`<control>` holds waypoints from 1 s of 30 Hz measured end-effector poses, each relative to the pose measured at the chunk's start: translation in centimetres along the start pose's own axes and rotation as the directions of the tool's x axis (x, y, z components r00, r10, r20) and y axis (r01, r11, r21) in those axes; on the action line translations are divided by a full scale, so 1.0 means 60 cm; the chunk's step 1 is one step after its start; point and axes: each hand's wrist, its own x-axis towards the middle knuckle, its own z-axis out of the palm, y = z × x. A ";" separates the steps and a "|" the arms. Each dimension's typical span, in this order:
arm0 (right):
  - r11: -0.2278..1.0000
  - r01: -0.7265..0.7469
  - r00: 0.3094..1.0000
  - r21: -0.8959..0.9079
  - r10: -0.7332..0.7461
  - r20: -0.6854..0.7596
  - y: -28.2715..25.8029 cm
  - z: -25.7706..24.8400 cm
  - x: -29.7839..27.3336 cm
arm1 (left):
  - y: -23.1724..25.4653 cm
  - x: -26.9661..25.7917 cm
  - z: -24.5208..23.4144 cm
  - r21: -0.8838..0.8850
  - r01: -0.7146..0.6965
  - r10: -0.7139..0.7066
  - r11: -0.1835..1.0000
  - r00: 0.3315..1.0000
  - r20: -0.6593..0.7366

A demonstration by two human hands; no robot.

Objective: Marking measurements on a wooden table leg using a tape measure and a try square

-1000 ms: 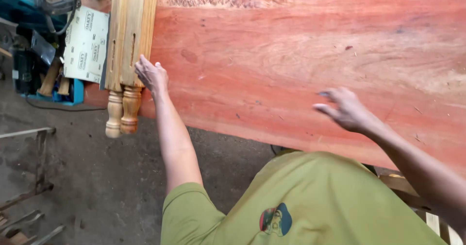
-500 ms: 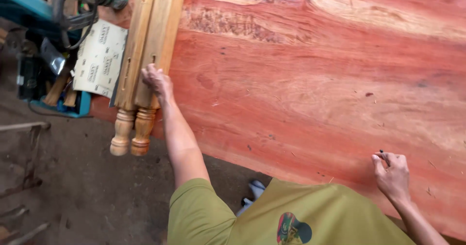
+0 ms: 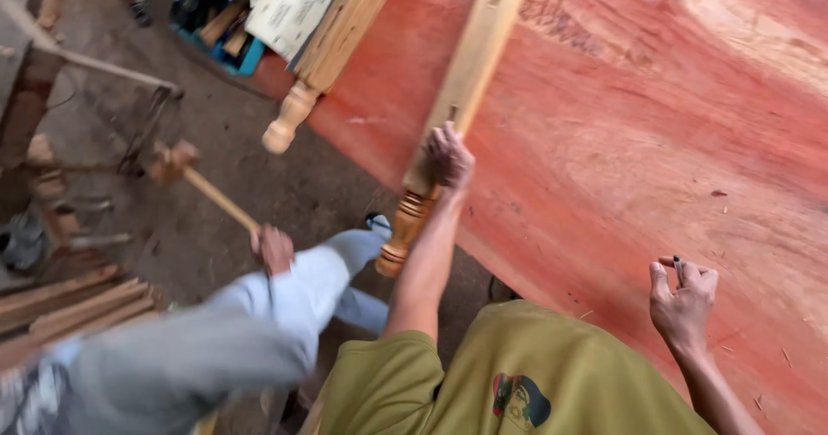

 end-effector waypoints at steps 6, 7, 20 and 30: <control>0.988 0.146 0.986 0.048 -0.149 0.078 0.036 -0.029 -0.046 | 0.177 -0.229 -0.133 0.021 -0.025 0.025 0.999 1.000 0.005; 0.988 0.149 0.985 0.047 -0.152 0.082 0.052 -0.037 -0.055 | 0.201 -0.272 -0.154 0.024 -0.021 0.021 1.000 1.000 0.004; 0.993 0.078 0.996 0.093 -0.080 0.023 0.219 -0.207 -0.142 | 0.422 -0.468 -0.374 -0.199 -0.060 0.122 0.978 0.942 0.313; 0.987 0.043 0.991 -0.152 -0.062 -0.123 0.276 -0.180 -0.123 | 0.429 -0.288 -0.133 -0.140 0.160 -0.052 0.977 0.818 0.572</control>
